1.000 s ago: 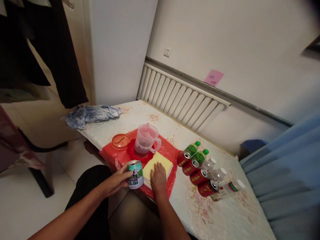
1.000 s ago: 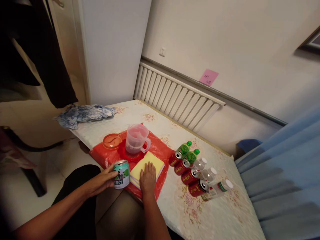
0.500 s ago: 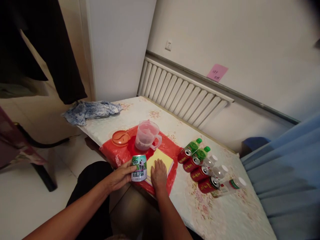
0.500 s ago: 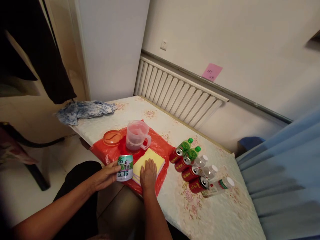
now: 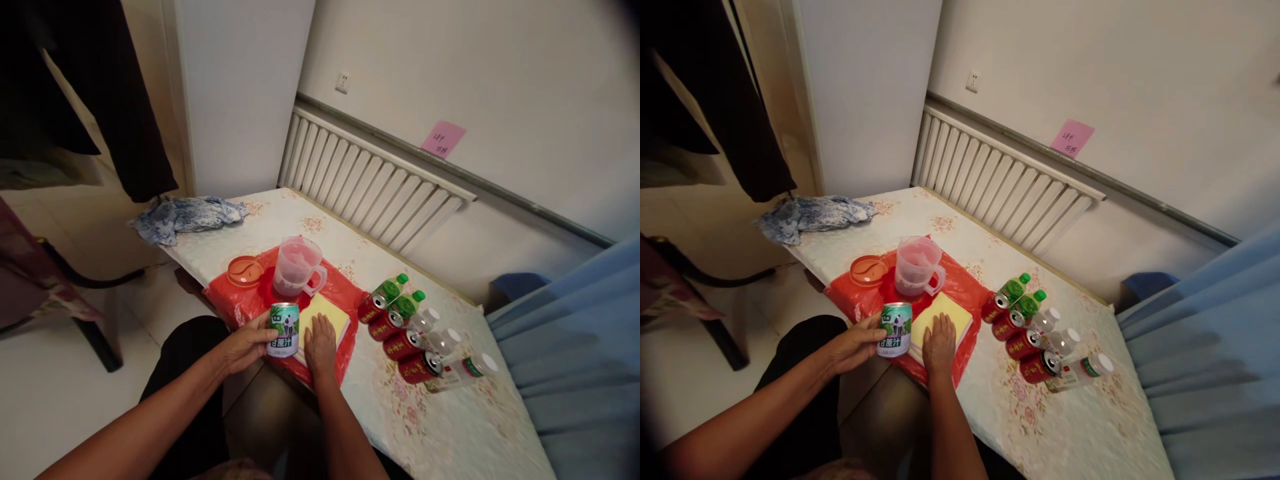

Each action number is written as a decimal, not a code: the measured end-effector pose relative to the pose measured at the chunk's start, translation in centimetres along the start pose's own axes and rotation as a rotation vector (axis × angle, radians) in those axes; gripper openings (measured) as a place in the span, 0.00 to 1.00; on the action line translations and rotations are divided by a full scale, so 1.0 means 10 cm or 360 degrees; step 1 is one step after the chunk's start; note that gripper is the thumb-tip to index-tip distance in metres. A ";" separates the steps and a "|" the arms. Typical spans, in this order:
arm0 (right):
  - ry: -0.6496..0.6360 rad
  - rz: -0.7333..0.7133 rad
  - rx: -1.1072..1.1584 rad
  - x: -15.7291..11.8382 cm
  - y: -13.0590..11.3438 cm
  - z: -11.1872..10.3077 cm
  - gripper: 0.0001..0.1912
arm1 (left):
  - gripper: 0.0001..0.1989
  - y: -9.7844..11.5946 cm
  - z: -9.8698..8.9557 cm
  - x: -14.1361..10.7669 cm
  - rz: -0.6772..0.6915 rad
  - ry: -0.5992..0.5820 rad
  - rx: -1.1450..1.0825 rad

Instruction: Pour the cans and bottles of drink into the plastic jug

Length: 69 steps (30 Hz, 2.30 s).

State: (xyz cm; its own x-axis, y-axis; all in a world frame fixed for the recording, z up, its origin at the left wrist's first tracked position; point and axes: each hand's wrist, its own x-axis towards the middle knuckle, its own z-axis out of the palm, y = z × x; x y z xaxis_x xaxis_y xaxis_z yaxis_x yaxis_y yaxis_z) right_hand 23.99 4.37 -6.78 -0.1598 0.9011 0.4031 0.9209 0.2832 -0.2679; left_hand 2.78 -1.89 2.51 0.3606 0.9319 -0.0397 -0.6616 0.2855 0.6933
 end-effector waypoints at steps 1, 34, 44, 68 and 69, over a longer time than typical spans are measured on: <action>-0.0001 -0.0001 0.0000 0.00 0.00 0.00 0.22 | 0.25 0.01 0.01 0.00 0.0004 -0.0007 -0.0004; 0.0045 -0.0047 0.0002 -0.01 0.05 0.06 0.22 | 0.22 0.08 0.12 -0.04 0.0042 -0.0075 -0.0120; 0.0073 -0.0072 -0.0009 0.00 0.06 0.08 0.21 | 0.22 0.10 0.16 -0.05 0.0042 -0.0030 -0.0086; 0.0098 -0.0099 -0.0004 -0.01 0.08 0.10 0.21 | 0.23 0.12 0.23 -0.06 0.0012 0.0017 -0.0065; 0.0096 -0.0102 0.0000 -0.01 0.08 0.10 0.21 | 0.23 0.12 0.23 -0.06 0.0012 0.0019 -0.0066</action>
State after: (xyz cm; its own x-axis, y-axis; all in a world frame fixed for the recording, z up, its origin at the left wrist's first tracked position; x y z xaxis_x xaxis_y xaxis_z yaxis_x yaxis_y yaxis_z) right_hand 24.41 4.86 -7.94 -0.1966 0.8598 0.4713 0.9096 0.3393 -0.2397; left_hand 3.27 -2.59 5.01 0.3481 0.9365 -0.0434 -0.6909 0.2875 0.6633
